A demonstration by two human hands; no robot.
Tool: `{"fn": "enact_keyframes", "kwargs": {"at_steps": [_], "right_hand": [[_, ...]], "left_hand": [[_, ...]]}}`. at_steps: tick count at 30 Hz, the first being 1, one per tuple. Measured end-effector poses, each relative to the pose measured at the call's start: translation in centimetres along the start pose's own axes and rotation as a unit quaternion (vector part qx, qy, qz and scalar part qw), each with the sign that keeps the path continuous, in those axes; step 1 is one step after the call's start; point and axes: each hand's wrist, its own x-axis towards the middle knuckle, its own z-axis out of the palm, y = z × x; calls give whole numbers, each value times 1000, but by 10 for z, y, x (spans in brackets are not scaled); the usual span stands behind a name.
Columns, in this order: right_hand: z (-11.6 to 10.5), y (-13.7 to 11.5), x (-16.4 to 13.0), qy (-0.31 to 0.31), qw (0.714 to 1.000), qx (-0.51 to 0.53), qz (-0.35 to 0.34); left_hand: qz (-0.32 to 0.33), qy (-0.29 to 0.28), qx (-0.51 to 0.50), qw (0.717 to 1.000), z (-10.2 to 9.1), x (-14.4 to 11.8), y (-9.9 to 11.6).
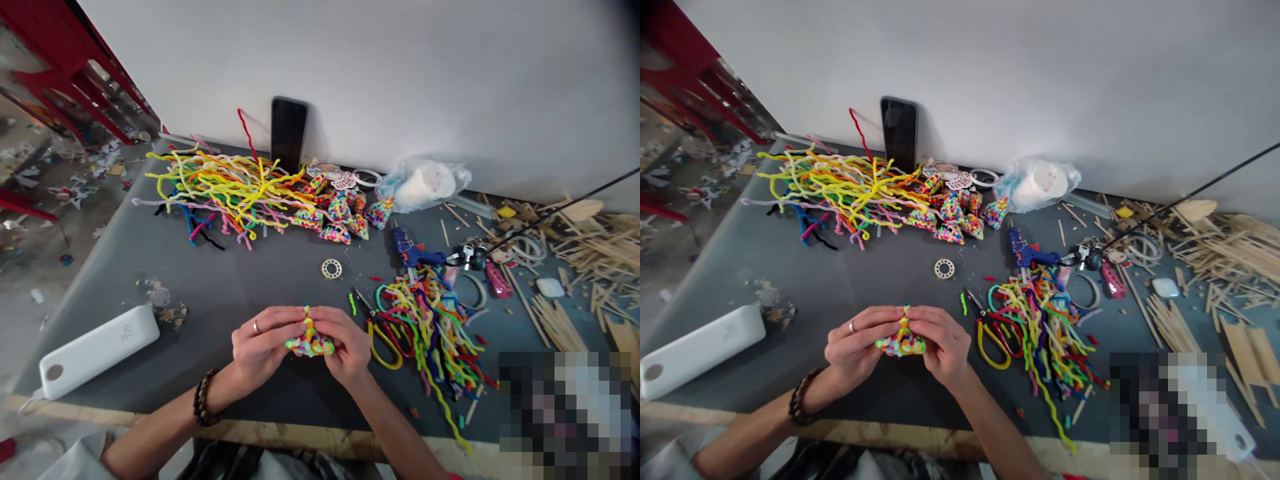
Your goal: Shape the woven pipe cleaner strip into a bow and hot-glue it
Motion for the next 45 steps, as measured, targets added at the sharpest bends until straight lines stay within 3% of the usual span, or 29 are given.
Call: {"fn": "enact_keyframes", "kwargs": {"at_steps": [7, 13, 17, 20, 32, 39, 43, 45], "right_hand": [[4, -1, -4, 50, 999, 12, -8], [2, 0, -3, 9, 999, 35, 23], [0, 1, 0, 1, 997, 52, 59], [0, 1, 0, -2, 995, 71, 73], [-1, 3, 3, -5, 998, 54, -29], [1, 1, 0, 0, 993, 93, 72], [0, 1, 2, -10, 995, 83, 60], [1, 0, 3, -12, 995, 72, 70]], "left_hand": [[30, 20, -17, 999, 1, -1, 1], [1, -2, 4, 1000, 1, 1, 3], [-42, 20, 37, 998, 3, 2, 5], [-40, 27, 35, 998, 5, 1, 7], [-17, -29, -23, 999, 1, 0, 0], [-63, -1, -22, 998, 5, -2, 1], [-67, -6, -19, 998, 5, -1, 1], [-101, 5, -32, 994, 7, 1, 1]]}}
